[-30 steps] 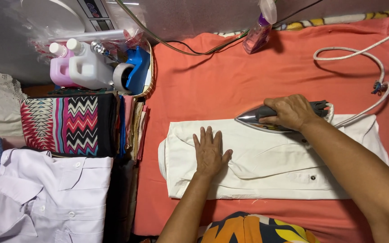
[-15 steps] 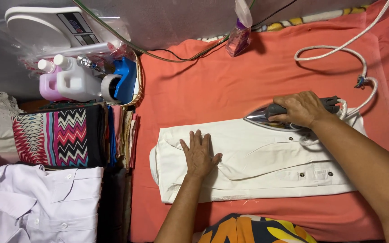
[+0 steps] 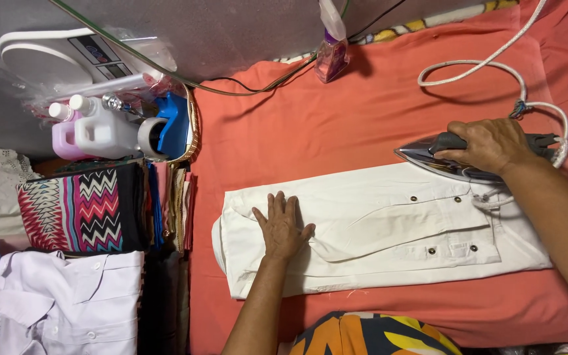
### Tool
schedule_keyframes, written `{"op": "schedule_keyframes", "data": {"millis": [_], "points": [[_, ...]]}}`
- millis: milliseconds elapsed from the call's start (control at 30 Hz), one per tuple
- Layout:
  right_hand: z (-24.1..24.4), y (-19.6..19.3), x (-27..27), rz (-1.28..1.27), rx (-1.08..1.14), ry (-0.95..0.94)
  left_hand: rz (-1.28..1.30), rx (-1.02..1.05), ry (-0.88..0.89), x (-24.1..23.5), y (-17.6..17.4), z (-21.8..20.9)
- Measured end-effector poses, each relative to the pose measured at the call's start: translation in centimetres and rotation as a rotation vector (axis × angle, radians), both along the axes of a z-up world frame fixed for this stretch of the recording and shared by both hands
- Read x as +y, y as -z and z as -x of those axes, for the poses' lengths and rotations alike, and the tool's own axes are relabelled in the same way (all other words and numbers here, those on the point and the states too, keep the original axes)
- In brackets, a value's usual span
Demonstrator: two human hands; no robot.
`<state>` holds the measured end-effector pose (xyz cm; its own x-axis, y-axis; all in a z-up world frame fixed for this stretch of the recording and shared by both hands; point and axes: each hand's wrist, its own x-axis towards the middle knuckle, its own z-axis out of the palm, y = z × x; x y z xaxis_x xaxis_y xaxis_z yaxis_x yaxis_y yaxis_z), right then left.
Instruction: Ironing and folding a white short-sleeved button-up shirt on an ironing board.
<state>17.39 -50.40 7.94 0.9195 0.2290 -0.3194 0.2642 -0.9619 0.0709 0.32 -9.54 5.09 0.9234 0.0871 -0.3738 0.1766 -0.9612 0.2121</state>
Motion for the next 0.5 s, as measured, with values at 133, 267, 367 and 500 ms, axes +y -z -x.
{"op": "schedule_keyframes", "data": {"millis": [133, 267, 367, 500], "points": [[0.6, 0.6, -2.5, -0.012, -0.029, 0.083, -0.015, 0.007, -0.011, 0.0, 0.5, 0.0], [1.3, 1.1, -4.5, 0.02, -0.074, 0.115, -0.023, 0.004, -0.018, 0.0, 0.8, -0.1], [2.3, 2.3, -6.6, 0.067, -0.089, 0.202, -0.01, 0.005, -0.032, -0.2, 0.3, -0.1], [3.6, 3.5, -9.3, 0.032, -0.178, 0.233, -0.005, 0.019, -0.05, -0.3, 0.2, 0.1]]}}
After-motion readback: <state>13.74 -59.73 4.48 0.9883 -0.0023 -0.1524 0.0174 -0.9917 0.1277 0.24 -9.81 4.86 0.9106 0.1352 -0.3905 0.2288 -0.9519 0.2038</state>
